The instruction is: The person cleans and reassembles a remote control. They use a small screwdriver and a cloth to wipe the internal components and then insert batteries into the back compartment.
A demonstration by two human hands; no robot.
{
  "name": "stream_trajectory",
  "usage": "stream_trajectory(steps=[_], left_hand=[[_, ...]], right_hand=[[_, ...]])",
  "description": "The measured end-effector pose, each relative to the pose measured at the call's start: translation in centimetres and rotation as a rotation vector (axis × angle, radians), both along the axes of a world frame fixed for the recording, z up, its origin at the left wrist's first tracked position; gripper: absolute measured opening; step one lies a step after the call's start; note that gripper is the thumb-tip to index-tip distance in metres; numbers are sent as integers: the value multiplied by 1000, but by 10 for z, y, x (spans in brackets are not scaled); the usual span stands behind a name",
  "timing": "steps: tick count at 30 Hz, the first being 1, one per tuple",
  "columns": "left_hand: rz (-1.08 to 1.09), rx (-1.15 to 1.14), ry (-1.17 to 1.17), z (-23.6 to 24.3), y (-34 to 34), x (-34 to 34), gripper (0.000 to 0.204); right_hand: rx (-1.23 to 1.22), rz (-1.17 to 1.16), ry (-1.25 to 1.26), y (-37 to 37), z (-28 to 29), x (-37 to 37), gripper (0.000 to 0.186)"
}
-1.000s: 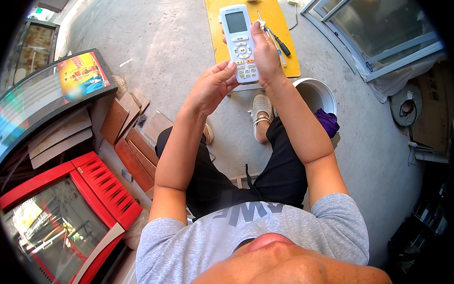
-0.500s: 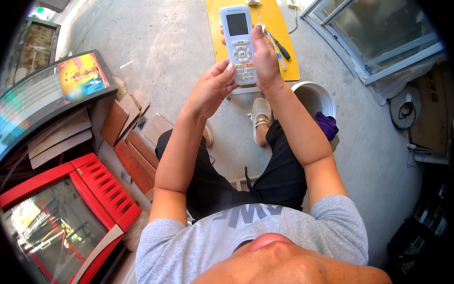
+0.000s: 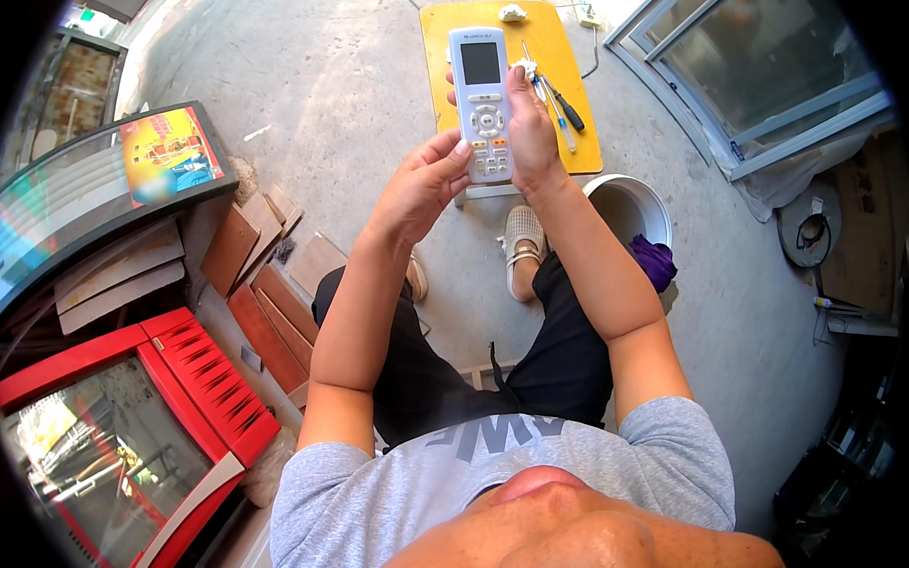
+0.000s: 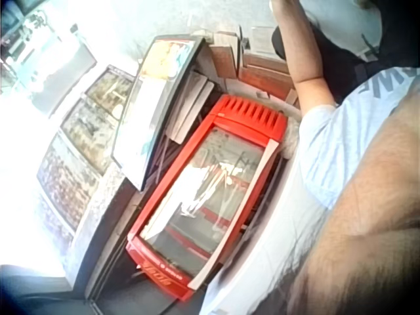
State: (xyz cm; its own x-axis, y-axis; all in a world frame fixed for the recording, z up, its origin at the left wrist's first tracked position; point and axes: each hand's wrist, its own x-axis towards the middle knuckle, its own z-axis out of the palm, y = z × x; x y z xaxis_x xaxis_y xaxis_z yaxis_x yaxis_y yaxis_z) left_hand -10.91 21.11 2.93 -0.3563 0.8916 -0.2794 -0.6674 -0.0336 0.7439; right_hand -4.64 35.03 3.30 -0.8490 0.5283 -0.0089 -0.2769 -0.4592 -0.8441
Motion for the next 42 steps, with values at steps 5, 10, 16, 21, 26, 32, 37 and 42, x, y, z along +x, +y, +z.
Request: stream_trajectory(steps=[5, 10, 16, 21, 26, 32, 37, 42], left_hand=[[-2, -30, -15, 0, 0, 0, 44], [-12, -41, -13, -3, 1, 1, 40], [-18, -54, 22, -6, 3, 1, 39], [-17, -80, 53, -7, 4, 2, 41], [-31, -71, 63, -5, 5, 3, 41], [-30, -89, 77, -2, 4, 4, 41], [-70, -106, 105, -2, 2, 1, 47], [-72, -107, 90, 1, 2, 0, 47]], right_hand=[[7, -17, -12, -1, -1, 0, 56], [10, -53, -62, -1, -3, 0, 51], [24, -99, -98, -2, -7, -1, 50], [30, -110, -119, -2, -11, -1, 50], [21, -122, -109, -3, -11, -1, 51], [0, -84, -99, -2, -11, -1, 52], [4, -56, -71, -2, -10, -1, 53], [26, -13, 0, -1, -12, 0, 53]])
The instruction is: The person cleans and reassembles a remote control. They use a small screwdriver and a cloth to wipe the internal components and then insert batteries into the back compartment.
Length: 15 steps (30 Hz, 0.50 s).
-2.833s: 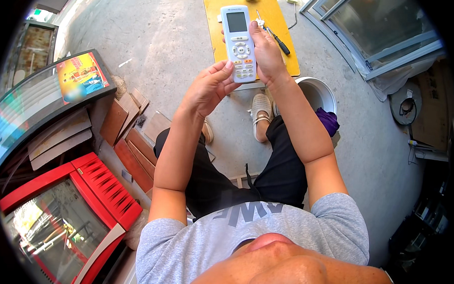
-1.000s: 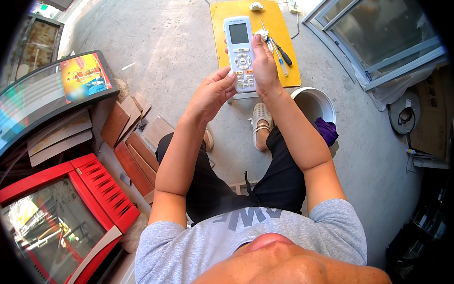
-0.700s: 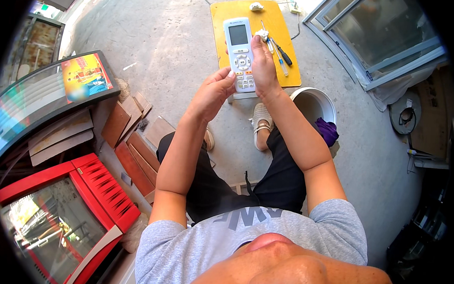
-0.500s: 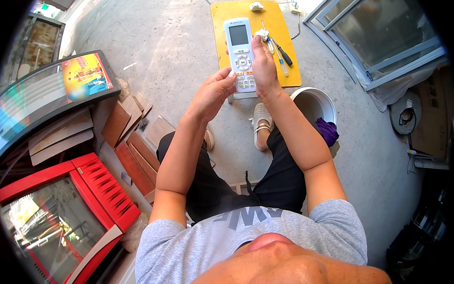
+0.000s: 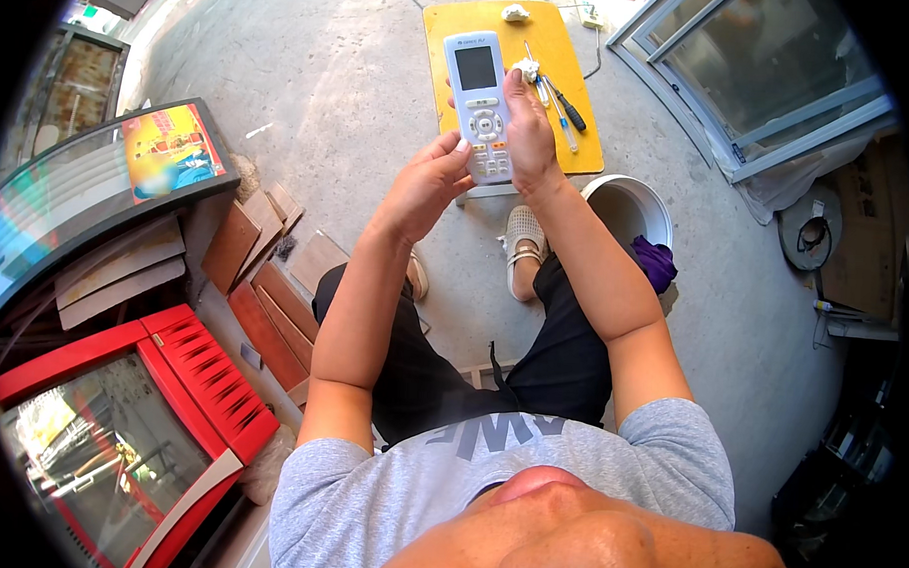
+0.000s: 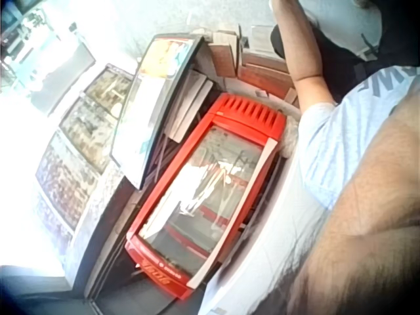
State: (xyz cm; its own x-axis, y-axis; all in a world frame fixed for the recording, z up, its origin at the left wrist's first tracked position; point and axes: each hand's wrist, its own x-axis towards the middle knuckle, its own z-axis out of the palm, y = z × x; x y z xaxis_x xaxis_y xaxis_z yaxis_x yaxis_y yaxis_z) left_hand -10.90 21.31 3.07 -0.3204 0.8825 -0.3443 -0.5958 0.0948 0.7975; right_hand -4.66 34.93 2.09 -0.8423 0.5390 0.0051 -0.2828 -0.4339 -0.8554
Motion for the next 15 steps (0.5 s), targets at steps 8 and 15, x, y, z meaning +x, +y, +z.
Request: stream_trajectory(steps=[8, 15], left_hand=[[89, 19, -93, 2, 3, 0, 51], [161, 34, -46, 2, 1, -2, 49]], right_hand=[[-130, 43, -29, -8, -8, -7, 45], [104, 108, -100, -11, 4, 1, 34]])
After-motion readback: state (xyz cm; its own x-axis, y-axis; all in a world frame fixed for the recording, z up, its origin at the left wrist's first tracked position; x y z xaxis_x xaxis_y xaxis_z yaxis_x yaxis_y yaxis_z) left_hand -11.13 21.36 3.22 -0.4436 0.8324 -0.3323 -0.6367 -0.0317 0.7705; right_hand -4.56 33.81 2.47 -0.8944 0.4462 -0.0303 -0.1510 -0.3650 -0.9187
